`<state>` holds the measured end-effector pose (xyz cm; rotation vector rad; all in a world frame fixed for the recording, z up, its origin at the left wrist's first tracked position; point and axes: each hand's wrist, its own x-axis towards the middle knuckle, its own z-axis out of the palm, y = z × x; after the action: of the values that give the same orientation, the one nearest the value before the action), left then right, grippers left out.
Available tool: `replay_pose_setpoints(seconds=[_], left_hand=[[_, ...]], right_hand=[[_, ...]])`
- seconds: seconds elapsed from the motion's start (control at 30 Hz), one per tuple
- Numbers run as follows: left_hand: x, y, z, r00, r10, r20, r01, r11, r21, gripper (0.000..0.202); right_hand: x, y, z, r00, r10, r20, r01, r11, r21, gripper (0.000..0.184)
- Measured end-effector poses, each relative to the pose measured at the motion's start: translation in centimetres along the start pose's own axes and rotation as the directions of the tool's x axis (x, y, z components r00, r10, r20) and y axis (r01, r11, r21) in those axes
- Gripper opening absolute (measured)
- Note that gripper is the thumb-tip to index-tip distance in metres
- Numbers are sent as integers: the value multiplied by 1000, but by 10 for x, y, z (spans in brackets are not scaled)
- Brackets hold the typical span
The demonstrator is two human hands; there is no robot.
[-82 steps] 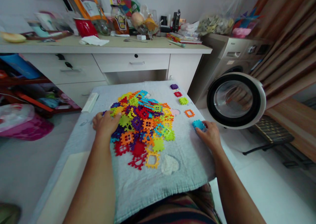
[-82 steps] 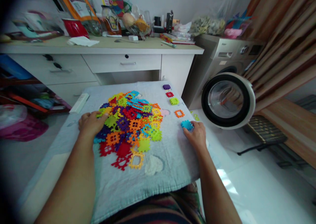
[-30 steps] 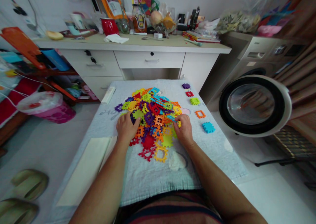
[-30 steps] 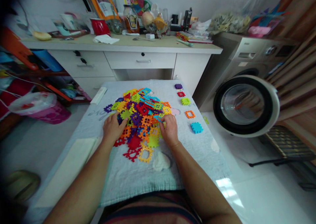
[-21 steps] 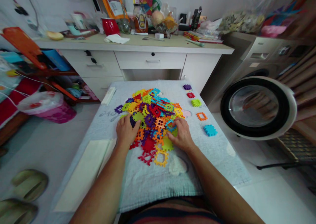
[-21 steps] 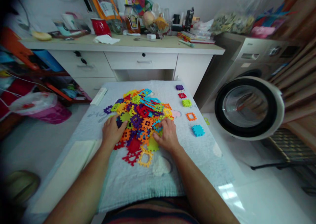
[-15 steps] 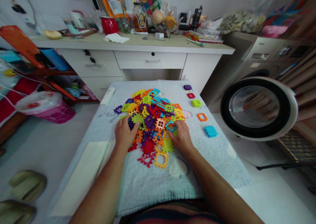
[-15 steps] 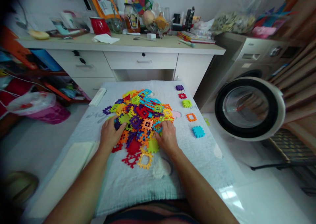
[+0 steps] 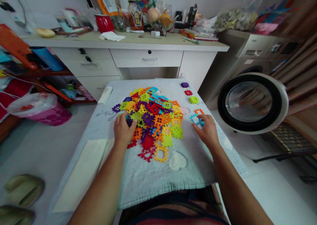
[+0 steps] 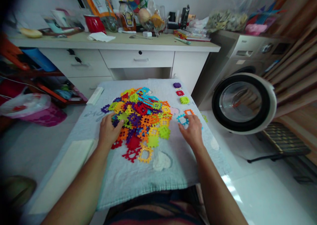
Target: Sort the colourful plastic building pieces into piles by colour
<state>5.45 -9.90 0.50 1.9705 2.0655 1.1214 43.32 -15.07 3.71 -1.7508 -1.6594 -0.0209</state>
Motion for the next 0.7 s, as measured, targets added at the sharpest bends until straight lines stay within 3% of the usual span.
replay_pose_setpoints(seconds=[0.1, 0.23, 0.7], left_hand=[[0, -1, 1, 1000, 5, -7, -5, 1000, -7, 50], [1, -2, 1, 1000, 17, 1, -17, 1000, -6, 49], [2, -2, 5, 999, -36, 7, 36, 999, 8, 46]], right_hand=[[-7, 30, -18, 997, 80, -23, -83, 987, -135, 38], [-11, 48, -27, 989, 149, -5, -145, 956, -255, 43], [-12, 48, -30, 956, 295, 4, -275, 896, -349, 48]])
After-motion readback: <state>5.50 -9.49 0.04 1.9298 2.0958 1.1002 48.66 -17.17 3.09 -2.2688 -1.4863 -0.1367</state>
